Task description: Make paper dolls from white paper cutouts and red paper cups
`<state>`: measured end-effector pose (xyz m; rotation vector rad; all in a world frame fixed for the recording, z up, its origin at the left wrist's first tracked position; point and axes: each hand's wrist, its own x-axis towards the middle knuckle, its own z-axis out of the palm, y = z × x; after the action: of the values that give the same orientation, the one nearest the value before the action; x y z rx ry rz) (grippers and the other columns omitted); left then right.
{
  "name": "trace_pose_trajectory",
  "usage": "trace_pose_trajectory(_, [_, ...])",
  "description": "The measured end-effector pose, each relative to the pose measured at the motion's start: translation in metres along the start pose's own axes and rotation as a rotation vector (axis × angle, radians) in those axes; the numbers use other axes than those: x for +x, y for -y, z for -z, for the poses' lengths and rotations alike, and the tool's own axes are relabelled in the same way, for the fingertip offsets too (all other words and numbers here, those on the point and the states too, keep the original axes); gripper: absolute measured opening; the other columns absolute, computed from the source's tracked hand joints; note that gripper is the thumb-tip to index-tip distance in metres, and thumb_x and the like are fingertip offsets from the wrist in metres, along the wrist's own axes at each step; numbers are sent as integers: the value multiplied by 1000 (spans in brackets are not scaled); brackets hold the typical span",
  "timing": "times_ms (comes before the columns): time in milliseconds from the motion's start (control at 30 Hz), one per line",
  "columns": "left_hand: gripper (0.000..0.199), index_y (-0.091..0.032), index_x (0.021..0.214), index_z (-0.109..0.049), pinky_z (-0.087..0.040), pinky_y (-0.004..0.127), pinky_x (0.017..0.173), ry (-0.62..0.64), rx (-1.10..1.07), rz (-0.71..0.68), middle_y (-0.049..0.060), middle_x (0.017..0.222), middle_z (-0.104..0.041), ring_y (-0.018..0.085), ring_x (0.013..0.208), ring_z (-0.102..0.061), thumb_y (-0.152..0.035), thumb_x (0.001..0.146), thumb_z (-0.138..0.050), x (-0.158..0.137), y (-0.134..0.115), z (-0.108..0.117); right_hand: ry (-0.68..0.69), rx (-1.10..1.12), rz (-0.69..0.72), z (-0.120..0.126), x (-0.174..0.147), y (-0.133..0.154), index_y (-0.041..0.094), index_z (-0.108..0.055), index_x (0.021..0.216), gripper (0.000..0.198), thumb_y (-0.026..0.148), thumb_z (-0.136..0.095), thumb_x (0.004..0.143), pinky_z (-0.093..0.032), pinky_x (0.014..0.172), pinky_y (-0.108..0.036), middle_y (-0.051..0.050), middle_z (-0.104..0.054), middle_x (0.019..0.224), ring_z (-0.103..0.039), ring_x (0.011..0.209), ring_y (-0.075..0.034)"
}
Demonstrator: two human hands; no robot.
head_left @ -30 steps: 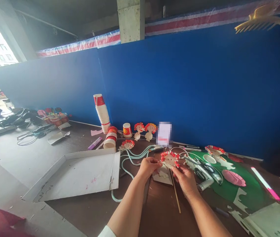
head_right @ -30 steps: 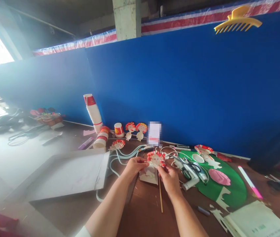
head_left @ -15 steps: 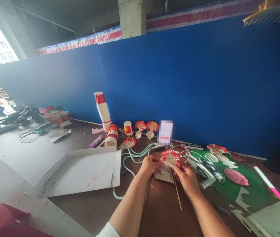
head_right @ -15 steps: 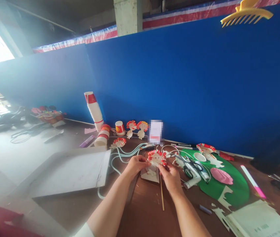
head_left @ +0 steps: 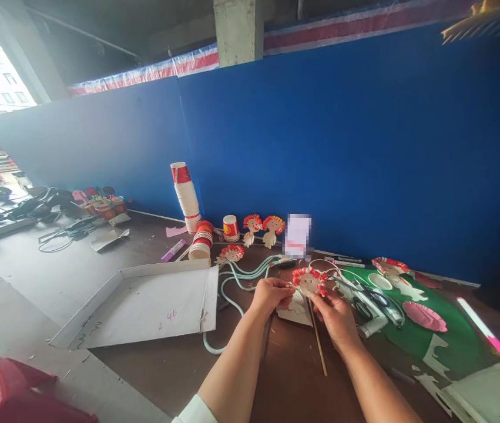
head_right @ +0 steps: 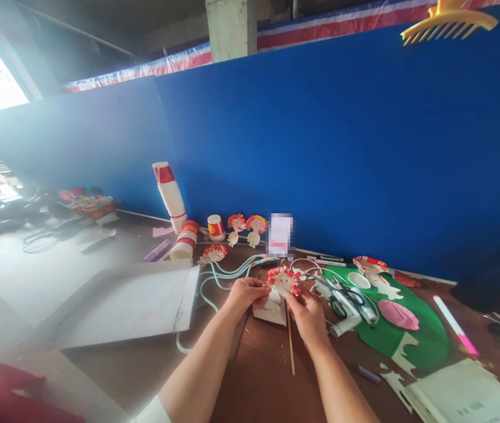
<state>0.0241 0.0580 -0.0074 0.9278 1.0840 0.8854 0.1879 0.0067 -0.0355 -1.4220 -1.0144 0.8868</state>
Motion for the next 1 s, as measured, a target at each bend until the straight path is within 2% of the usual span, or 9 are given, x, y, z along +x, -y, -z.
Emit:
trace_pose_trajectory(233, [20,-9,71,-72,-51,24,56,-41,26,-44,0,53,-60,8,48,-53,-22,62,-85,7,4,-2,-3,5,-8,-1,-1,5,20,-66,77,29,48,-73,68,-33,45,-27,4,-53,51,-43,46,-13])
trace_pose_trajectory(400, [16,-11,77,-75,-43,20,50,-67,131,-84,-1,52,-59,7,47,-50,-20,66,-80,5,5,-1,-18,-12,-11,-2,-3,9,20,-66,71,30,49,-72,67,-33,45,-27,3,-53,49,-44,45,-14])
trace_pose_trajectory(567, [18,-12,72,-68,-41,21,50,-114,178,-102,-2,55,-58,8,49,-50,-21,63,-81,7,8,2,-6,-12,5,-2,-4,10,21,-63,68,28,48,-71,68,-33,45,-27,4,-52,50,-43,45,-13])
trace_pose_trajectory(733, [23,-14,68,-62,-41,20,51,-105,221,-95,-3,56,-57,8,50,-51,-20,60,-83,1,4,2,11,-25,1,-2,-3,5,21,-64,74,28,48,-69,71,-33,47,-27,4,-53,51,-43,47,-14])
trace_pose_trajectory(1000, [27,-16,66,-57,-35,19,48,-92,443,-90,-6,52,-53,8,47,-50,-23,60,-83,-8,-8,2,27,-55,-3,-1,-2,3,21,-66,81,29,48,-68,73,-33,50,-28,4,-52,54,-44,50,-15])
